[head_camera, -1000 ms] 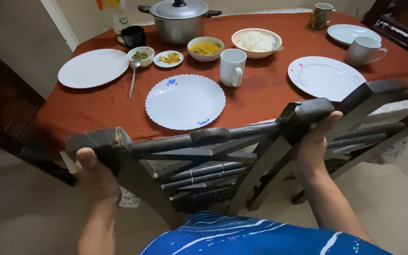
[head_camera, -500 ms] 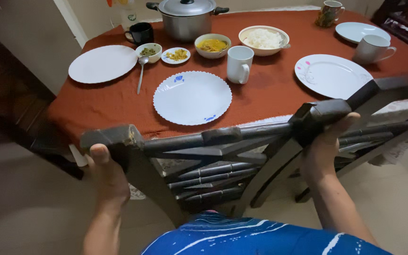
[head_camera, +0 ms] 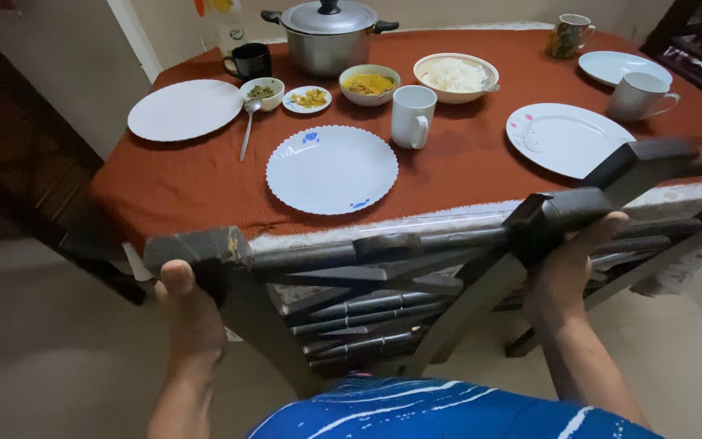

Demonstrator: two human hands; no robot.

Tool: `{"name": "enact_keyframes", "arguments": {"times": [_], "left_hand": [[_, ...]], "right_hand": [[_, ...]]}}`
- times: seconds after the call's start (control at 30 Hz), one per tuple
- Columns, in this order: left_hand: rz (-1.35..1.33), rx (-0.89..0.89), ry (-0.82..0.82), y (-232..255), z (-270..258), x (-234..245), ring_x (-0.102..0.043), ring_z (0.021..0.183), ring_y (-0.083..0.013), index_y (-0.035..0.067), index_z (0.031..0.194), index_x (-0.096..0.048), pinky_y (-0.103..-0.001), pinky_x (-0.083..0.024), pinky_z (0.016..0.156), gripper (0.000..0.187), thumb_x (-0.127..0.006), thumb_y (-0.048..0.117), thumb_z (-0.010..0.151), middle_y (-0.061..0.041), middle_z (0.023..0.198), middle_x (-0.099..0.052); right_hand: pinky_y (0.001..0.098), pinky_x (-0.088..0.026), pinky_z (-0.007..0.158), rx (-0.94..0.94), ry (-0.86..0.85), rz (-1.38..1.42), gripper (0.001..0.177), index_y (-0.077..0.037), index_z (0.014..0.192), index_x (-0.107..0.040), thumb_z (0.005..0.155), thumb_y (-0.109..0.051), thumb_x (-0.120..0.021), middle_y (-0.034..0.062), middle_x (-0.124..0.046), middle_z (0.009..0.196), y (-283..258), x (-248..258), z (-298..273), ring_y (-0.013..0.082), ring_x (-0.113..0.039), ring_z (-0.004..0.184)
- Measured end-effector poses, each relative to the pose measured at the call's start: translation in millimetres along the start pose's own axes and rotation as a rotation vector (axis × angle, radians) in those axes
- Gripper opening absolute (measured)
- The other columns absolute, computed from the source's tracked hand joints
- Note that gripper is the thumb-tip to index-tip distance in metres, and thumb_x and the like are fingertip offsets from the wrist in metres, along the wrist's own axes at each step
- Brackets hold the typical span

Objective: The person places a covered pot on a dining table, then moves a wooden chair into position. They adjust plates and cups on the table, covering a bowl of rice with a plate. The person walks around the table and returns to the chair.

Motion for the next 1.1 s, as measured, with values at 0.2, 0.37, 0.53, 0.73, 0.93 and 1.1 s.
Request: {"name": "enact_keyframes", "arguments": {"times": [0.2,0.37,0.53,0.73,0.93,1.1], "left_hand": [[-0.179,-0.076,-0.009,24.6,-15.6,-3.4,-0.051,0.075,-0.01,0.009,0.081,-0.053,-0.03,-0.047,0.067,0.094,-0.044,0.102,0.071,0.004,0.08,-0.05],[-0.087,0.049,0.045,-13.9,-24.7,11.5,-0.042,0.062,-0.0197,-0.002,0.075,-0.049,-0.037,-0.037,0.061,0.099,-0.041,0.097,0.08,-0.006,0.07,-0.043],[-0.17,-0.025,0.04,3.7,-37.3,7.2,-0.051,0.081,-0.0165,-0.004,0.093,-0.059,-0.035,-0.044,0.072,0.107,-0.046,0.101,0.073,-0.003,0.089,-0.053],[-0.16,-0.025,-0.031,27.3,-46.8,0.9,-0.062,0.09,-0.0177,-0.003,0.106,-0.061,-0.034,-0.053,0.079,0.116,-0.045,0.104,0.064,-0.006,0.094,-0.061],[-0.31,-0.09,-0.013,44.3,-58.7,2.5,-0.058,0.108,-0.0201,-0.006,0.123,-0.057,-0.038,-0.049,0.095,0.121,-0.054,0.101,0.066,-0.006,0.115,-0.061],[-0.247,-0.015,-0.048,4.8,-66.5,12.1,-0.055,0.097,-0.0257,-0.009,0.115,-0.055,-0.042,-0.046,0.085,0.118,-0.052,0.099,0.07,-0.014,0.105,-0.056]], "right_hand": [[0.0366,-0.033,0.117,0.02,0.013,0.0,0.113,-0.007,0.139,-0.052,0.078,-0.097,-0.025,0.0091,-0.053,0.134,-3.6,9.1,-7.4,0.023,-0.047,0.124],[0.0381,-0.034,0.118,-0.041,0.06,0.081,0.119,-0.008,0.152,-0.043,0.073,-0.095,-0.028,0.0058,-0.05,0.147,-9.2,13.9,-15.3,0.022,-0.048,0.13],[0.0366,-0.034,0.118,-0.024,0.04,0.033,0.125,-0.006,0.157,-0.036,0.073,-0.097,-0.026,0.0073,-0.047,0.155,-15.4,16.3,-21.4,0.0219,-0.046,0.136],[0.0349,-0.037,0.118,-0.012,0.038,0.068,0.128,-0.003,0.159,-0.032,0.075,-0.099,-0.026,0.0123,-0.044,0.157,-17.3,21.6,-33.7,0.0243,-0.045,0.137],[0.0389,-0.034,0.116,-0.04,0.059,-0.151,0.131,-0.005,0.162,-0.028,0.072,-0.099,-0.014,0.0189,-0.045,0.151,-15.7,38.2,-48.0,0.0315,-0.044,0.131],[0.0405,-0.033,0.12,-0.034,0.1,-0.088,0.132,-0.006,0.163,-0.017,0.07,-0.099,-0.018,0.0139,-0.037,0.159,-18.9,42.0,-59.4,0.0279,-0.041,0.142]]}}
Point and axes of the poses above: each hand's wrist, its own z-axis towards the middle knuckle, its own x-axis out of the back of the hand, y = z × x, the point moved 10 cm from there along z, towards the middle knuckle
